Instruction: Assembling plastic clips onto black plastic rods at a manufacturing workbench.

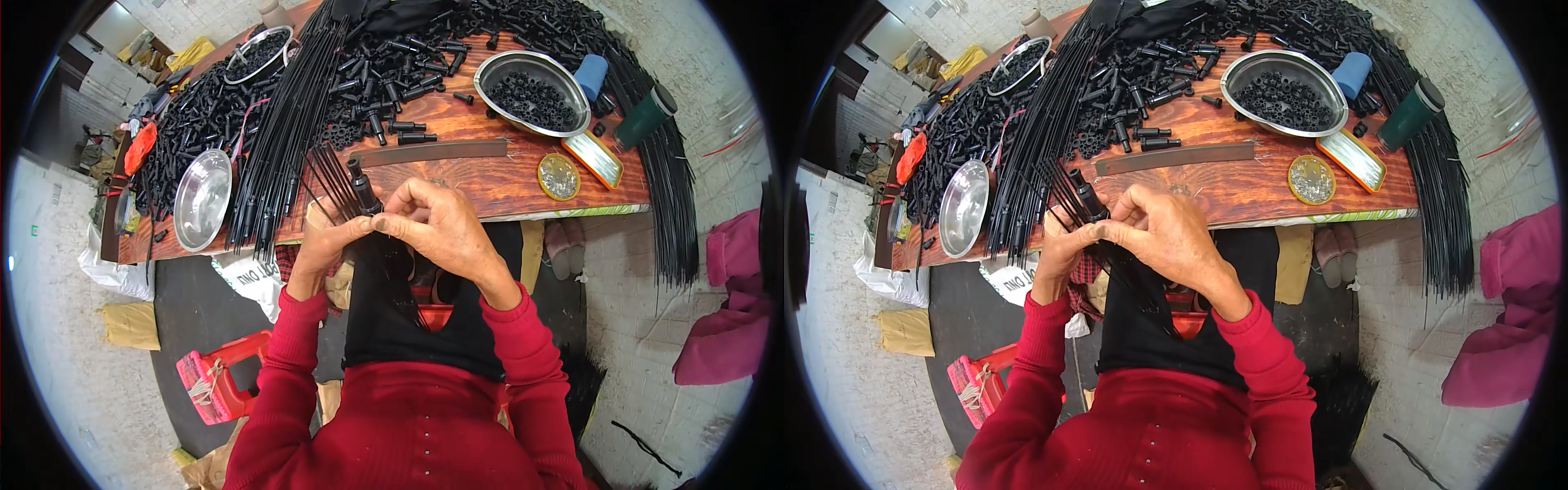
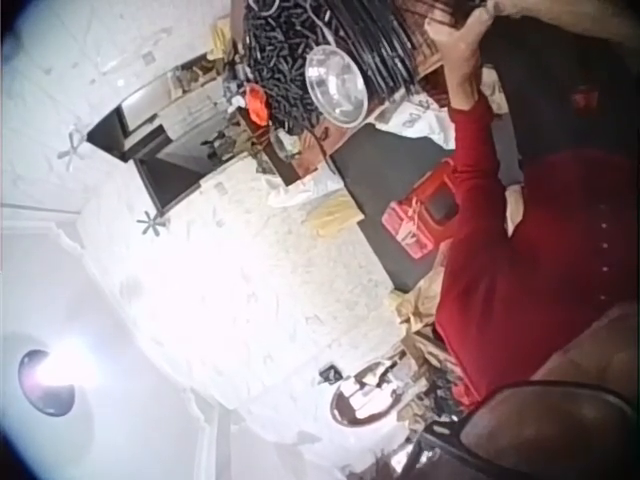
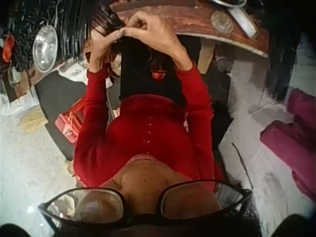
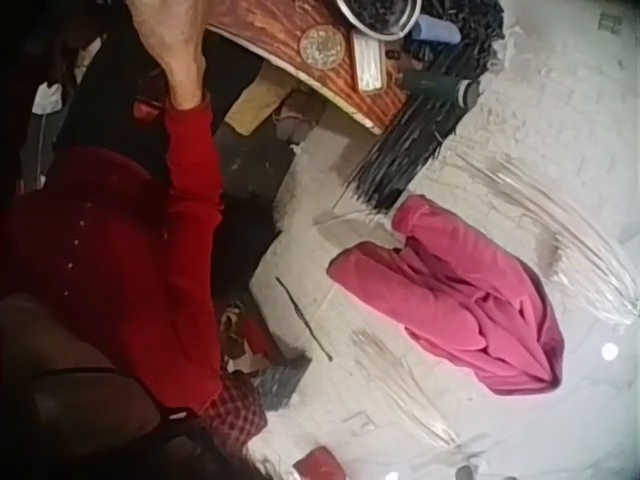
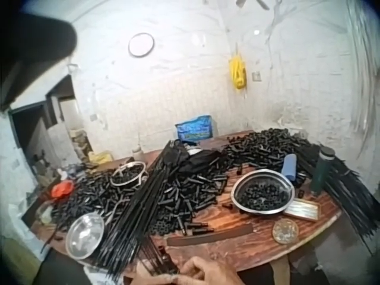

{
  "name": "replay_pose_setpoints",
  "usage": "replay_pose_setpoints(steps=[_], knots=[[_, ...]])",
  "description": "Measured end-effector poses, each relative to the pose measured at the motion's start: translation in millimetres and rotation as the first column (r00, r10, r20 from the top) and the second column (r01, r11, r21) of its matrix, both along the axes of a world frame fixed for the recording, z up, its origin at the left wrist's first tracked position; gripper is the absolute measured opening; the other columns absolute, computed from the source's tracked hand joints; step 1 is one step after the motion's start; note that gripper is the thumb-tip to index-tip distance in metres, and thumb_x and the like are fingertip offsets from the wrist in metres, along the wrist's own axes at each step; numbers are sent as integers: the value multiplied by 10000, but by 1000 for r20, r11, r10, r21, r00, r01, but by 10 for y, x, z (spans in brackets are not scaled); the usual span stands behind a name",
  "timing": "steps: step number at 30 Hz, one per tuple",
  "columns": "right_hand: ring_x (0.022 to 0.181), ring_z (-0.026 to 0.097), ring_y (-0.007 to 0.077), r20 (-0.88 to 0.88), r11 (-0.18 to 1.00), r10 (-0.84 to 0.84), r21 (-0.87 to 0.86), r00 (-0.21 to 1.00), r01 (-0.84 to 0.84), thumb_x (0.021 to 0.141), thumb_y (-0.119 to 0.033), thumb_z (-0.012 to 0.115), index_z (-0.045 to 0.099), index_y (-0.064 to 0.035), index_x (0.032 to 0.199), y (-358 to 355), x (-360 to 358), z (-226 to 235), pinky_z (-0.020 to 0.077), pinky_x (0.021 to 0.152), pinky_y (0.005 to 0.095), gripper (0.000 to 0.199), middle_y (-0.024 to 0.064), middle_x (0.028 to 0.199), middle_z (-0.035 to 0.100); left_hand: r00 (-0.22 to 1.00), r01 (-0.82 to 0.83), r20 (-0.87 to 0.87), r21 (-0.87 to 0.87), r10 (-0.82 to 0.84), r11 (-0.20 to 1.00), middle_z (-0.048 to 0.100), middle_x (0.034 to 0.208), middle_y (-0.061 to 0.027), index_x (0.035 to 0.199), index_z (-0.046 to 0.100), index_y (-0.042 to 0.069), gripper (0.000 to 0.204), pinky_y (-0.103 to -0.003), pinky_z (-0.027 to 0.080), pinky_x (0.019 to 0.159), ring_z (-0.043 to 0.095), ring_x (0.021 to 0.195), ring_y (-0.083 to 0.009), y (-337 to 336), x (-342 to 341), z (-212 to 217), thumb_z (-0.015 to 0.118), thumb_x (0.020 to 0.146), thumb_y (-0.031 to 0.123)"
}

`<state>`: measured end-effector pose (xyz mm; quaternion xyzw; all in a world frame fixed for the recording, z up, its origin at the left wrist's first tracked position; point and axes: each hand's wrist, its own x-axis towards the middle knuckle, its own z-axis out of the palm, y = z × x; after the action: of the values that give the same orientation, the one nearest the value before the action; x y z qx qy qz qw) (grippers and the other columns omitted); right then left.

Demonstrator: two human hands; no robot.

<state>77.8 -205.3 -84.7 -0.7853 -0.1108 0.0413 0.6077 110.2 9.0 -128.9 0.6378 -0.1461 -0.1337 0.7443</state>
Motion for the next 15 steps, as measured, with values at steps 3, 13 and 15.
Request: replay_pose_setpoints(steps=[3, 13, 15], knots=[[704, 611, 73, -145, 978, 66, 207, 987, -35, 900, -219, 731, 619, -15, 880, -10, 44, -123, 480, 594, 224, 234, 28, 797, 658, 1000, 31, -3, -33, -31, 999, 702, 1053, -77, 1197, 639, -24, 430, -289, 531, 860, 662, 934, -135, -14, 4, 23, 791, 805, 65], [709, 634, 82, -396, 952, 293, 200, 870, -230, 884, -288, 726, 641, -34, 836, -187, 288, 56, 494, 624, 205, 272, 44, 800, 688, 997, 75, -22, -40, -76, 996, 697, 1058, -86, 1187, 639, -19, 427, -306, 526, 874, 664, 955, -159, -31, 3, 81, 788, 798, 77], [703, 630, 83, -374, 948, 315, 175, 872, -268, 886, -272, 721, 647, -30, 842, -241, 325, 76, 491, 619, 213, 257, 39, 786, 685, 997, 76, -17, -52, -77, 996, 697, 1060, -85, 1187, 639, -20, 429, -305, 527, 873, 665, 951, -157, -53, 1, 64, 787, 796, 72]])
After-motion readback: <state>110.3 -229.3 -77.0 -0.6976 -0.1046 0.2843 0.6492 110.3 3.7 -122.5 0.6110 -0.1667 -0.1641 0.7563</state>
